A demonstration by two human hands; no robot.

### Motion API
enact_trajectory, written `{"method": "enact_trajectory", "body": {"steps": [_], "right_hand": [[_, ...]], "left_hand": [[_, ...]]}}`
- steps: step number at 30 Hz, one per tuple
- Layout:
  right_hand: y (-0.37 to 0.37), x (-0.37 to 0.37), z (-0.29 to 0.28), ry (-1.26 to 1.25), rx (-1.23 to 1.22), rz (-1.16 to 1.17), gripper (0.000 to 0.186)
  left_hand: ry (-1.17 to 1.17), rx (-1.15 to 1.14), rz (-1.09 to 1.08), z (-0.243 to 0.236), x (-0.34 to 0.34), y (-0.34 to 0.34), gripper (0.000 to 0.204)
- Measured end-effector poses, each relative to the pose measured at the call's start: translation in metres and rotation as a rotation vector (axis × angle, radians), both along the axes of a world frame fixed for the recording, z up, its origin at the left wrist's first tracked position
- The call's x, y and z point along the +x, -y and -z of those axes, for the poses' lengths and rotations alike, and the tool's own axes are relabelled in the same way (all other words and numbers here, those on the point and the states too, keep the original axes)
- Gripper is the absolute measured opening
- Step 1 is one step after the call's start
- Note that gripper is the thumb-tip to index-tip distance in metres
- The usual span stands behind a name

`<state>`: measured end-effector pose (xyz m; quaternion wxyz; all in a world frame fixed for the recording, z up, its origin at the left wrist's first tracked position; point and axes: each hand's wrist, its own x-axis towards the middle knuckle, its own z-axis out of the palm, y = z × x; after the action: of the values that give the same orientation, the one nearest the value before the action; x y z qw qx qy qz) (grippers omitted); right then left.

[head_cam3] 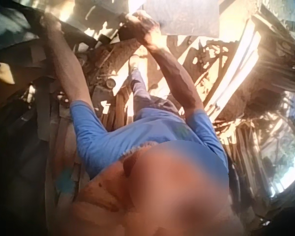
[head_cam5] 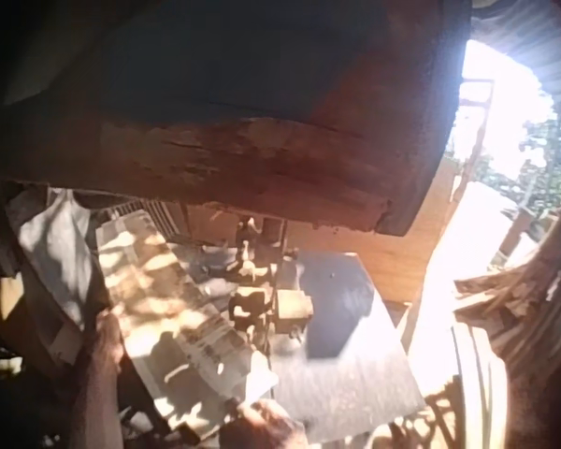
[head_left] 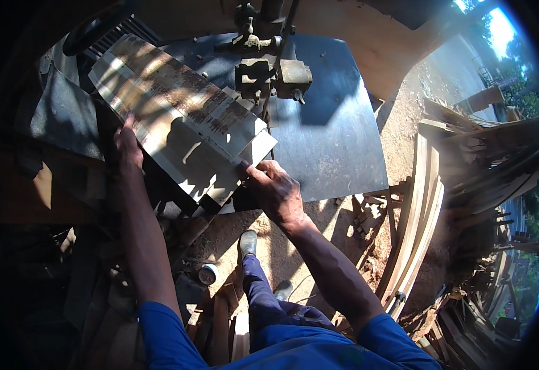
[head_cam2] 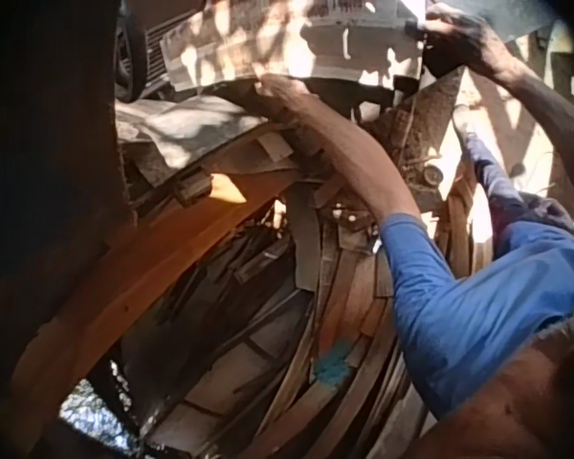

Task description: The person positions a piece of wood on a band saw table and feeds it through the blade by hand to make a straight cut.

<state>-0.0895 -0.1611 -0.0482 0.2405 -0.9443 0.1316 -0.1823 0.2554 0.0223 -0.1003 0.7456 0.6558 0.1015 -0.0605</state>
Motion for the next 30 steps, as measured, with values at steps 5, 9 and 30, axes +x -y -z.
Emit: {"method": "enact_trajectory", "body": {"steps": [5,9,30], "right_hand": [[-0.003,0.002,-0.001,0.031,0.07,0.018,0.026],[-0.001,-0.001,0.011,0.197,0.129,-0.023,0.033],[-0.009,0.004,0.007,0.069,0.085,0.071,0.034]], "left_hand": [[0.004,-0.137,0.053,-0.012,-0.005,-0.01,0.049],[0.023,-0.097,0.041,-0.008,-0.003,-0.013,0.051],[-0.018,-0.01,-0.022,0.005,0.009,-0.03,0.053]]}}
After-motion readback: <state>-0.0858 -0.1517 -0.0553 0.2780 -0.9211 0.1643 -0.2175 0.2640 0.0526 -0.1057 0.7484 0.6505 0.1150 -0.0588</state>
